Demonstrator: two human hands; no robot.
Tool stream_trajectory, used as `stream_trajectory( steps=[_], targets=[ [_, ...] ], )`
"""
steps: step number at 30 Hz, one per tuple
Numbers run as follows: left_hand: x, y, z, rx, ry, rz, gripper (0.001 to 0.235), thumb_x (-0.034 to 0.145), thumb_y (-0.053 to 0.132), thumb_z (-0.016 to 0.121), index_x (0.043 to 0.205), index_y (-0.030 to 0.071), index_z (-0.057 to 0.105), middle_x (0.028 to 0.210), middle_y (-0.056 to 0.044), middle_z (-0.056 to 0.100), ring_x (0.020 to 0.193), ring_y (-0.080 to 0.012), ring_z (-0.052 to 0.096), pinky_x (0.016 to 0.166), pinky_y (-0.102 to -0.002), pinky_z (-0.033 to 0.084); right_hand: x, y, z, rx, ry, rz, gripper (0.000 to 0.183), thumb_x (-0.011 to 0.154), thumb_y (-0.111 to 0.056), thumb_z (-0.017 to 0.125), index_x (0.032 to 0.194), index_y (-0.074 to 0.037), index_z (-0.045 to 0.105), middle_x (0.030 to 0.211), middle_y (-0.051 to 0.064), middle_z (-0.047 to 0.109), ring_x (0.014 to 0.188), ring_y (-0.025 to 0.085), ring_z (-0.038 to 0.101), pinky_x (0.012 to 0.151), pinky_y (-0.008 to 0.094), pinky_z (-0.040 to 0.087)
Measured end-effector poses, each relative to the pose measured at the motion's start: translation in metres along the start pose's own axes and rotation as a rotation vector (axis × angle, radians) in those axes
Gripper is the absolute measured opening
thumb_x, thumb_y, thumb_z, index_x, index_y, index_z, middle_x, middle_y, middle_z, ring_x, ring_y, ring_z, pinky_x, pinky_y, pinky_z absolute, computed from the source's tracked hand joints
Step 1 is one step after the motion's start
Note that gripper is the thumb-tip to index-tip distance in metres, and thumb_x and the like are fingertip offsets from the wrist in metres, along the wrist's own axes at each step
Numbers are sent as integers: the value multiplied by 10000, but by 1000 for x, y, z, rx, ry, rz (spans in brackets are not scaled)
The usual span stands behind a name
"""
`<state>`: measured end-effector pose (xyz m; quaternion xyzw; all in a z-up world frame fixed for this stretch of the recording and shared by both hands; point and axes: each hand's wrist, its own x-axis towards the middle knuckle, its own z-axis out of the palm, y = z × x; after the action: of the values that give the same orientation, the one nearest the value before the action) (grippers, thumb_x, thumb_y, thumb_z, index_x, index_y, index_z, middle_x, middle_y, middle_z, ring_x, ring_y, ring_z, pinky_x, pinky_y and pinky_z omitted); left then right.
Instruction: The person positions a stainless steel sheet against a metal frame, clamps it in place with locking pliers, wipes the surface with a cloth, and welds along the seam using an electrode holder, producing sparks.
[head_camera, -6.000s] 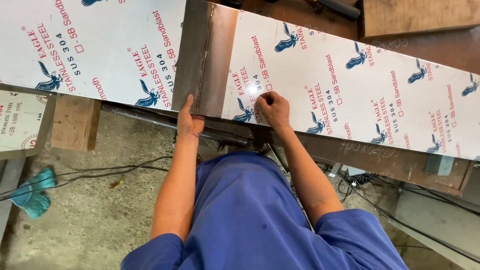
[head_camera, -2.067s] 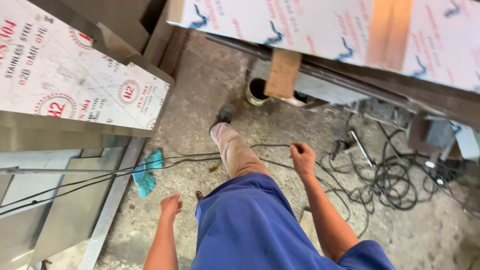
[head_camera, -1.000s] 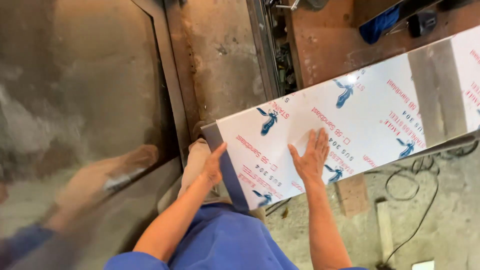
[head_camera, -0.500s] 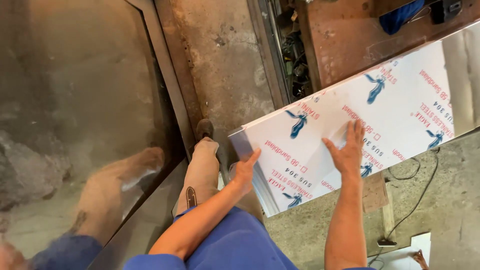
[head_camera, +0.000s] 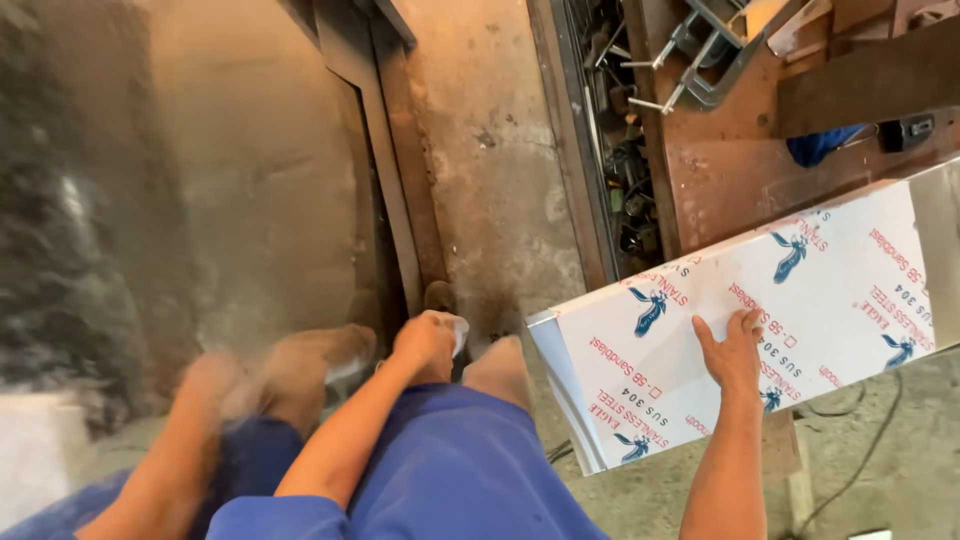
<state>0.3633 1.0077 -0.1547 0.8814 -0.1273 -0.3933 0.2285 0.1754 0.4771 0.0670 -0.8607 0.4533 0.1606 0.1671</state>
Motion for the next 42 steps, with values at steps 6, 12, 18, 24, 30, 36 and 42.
stream_trajectory(
  steps=[6, 12, 18, 24, 30, 36, 42],
  targets=[
    [38, 55, -178, -69, 204, -281, 425, 869, 436, 737, 1070, 63, 778, 1115, -181, 744, 1061, -366, 695, 919, -471, 552, 13, 27, 20, -53, -3, 31, 992, 942, -698, 494, 1576, 43, 309, 1703, 258, 147, 1519, 511, 215, 1180, 529, 323],
    [141, 113, -237, -93, 145, -142, 466, 873, 454, 725, 1116, 57, 750, 1136, -167, 744, 1085, -337, 691, 950, -442, 542, 18, 43, 39, -59, 9, 127, 911, 958, -724, 376, 1576, -56, 367, 1708, 204, 203, 1513, 472, 267, 1144, 535, 357],
    [230, 173, -328, 16, 95, 1, 470, 871, 444, 726, 1158, 72, 733, 1113, -178, 743, 1067, -353, 687, 924, -447, 547, 67, 119, 107, -122, 6, 210, 976, 927, -792, 440, 1513, -12, 450, 1618, 274, 371, 1452, 462, 408, 1163, 525, 360],
    [323, 154, -425, -145, 570, -91, 398, 864, 427, 749, 1041, 71, 771, 986, -174, 758, 949, -351, 710, 847, -468, 556, 87, 39, 18, -99, -250, 84, 816, 881, -708, 559, 1329, -31, 647, 1361, 244, 615, 1286, 408, 590, 1078, 455, 475],
    [432, 126, -531, -269, 802, -320, 471, 900, 412, 737, 1209, 59, 694, 1175, -210, 704, 1165, -370, 630, 1008, -458, 495, 237, -375, -102, 84, -384, -185, 732, 816, -610, 694, 1315, -75, 677, 1287, 173, 709, 1229, 333, 658, 1018, 395, 516],
    [571, 55, -543, -302, 927, -377, 675, 762, 378, 813, 1285, 8, 600, 1354, -299, 576, 1223, -479, 531, 960, -553, 438, 413, -631, -112, 91, -289, -716, 662, 889, -506, 741, 1313, -6, 647, 1268, 227, 690, 1187, 367, 657, 985, 420, 523],
    [611, 62, -513, -281, 715, -511, 319, 864, 210, 695, 1154, 77, 702, 1190, -232, 701, 1117, -432, 651, 943, -526, 533, 544, -863, -122, 3, -352, -899, 618, 886, -473, 733, 1297, -18, 662, 1088, 206, 746, 1008, 354, 741, 890, 428, 588]
  ],
)
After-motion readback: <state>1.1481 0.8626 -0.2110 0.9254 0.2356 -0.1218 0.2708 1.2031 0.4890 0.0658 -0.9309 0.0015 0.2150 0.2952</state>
